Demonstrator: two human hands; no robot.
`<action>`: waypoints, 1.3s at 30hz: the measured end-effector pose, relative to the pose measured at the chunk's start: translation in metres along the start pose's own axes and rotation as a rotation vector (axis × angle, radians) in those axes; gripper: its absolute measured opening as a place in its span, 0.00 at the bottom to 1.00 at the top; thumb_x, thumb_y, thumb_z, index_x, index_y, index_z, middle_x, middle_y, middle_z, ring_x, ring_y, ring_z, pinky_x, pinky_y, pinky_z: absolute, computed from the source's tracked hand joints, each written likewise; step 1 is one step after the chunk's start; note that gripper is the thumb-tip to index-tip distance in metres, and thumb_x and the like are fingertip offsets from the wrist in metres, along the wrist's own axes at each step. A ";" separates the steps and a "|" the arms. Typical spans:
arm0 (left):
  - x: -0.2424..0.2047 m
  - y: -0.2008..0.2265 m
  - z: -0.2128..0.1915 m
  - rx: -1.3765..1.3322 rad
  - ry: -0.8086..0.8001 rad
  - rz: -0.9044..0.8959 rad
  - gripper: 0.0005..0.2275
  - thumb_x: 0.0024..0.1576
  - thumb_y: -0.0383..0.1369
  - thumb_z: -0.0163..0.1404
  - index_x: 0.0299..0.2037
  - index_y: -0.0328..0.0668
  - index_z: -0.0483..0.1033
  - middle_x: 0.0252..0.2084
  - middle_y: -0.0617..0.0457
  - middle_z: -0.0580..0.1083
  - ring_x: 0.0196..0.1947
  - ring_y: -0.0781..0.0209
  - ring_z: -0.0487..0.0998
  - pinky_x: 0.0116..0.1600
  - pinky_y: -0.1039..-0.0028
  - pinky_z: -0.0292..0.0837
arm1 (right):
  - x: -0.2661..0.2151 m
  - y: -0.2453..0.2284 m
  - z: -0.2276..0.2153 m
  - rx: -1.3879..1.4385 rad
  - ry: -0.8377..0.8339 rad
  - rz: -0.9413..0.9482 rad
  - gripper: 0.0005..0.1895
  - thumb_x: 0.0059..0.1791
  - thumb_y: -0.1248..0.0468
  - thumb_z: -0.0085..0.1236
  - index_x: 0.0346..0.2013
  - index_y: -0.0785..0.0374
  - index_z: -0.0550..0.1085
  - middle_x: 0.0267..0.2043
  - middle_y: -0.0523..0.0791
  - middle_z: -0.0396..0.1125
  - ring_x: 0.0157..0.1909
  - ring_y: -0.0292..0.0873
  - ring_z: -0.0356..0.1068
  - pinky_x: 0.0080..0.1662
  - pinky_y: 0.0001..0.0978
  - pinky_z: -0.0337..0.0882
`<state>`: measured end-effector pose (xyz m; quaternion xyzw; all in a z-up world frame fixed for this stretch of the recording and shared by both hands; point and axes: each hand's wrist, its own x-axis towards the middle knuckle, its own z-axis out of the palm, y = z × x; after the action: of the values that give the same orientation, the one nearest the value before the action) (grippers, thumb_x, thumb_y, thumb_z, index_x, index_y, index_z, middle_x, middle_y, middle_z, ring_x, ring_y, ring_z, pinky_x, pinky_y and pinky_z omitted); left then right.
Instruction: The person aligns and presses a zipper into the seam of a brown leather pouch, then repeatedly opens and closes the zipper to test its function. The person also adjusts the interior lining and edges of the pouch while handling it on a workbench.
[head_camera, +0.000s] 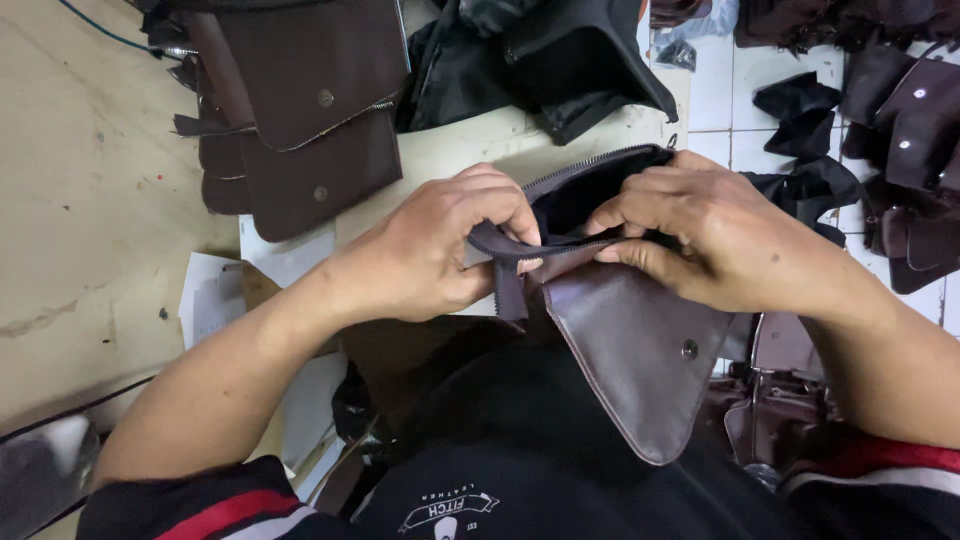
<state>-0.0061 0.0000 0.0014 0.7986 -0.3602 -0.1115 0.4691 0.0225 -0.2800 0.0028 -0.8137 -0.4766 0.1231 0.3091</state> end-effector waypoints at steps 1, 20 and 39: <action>0.000 0.000 0.000 -0.001 0.000 -0.001 0.09 0.51 0.22 0.59 0.36 0.44 0.72 0.35 0.57 0.74 0.40 0.57 0.73 0.50 0.69 0.68 | 0.000 0.000 0.000 0.001 -0.001 0.000 0.12 0.51 0.57 0.59 0.46 0.59 0.76 0.38 0.42 0.74 0.37 0.44 0.73 0.47 0.38 0.66; 0.006 -0.010 0.003 -0.042 0.043 -0.126 0.07 0.56 0.35 0.61 0.32 0.50 0.74 0.32 0.60 0.77 0.37 0.61 0.74 0.48 0.70 0.64 | 0.009 -0.002 -0.009 0.275 -0.026 0.206 0.05 0.50 0.61 0.60 0.36 0.56 0.81 0.31 0.40 0.73 0.33 0.37 0.73 0.26 0.28 0.69; 0.002 0.011 0.019 -0.022 0.181 0.031 0.09 0.50 0.25 0.60 0.28 0.45 0.70 0.30 0.58 0.73 0.34 0.59 0.70 0.47 0.71 0.62 | -0.011 -0.013 0.015 0.052 0.203 0.016 0.08 0.54 0.60 0.54 0.38 0.60 0.77 0.34 0.42 0.70 0.36 0.44 0.64 0.46 0.39 0.58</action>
<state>-0.0197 -0.0175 0.0007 0.7944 -0.3273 -0.0354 0.5104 0.0004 -0.2794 -0.0017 -0.8175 -0.4328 0.0548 0.3761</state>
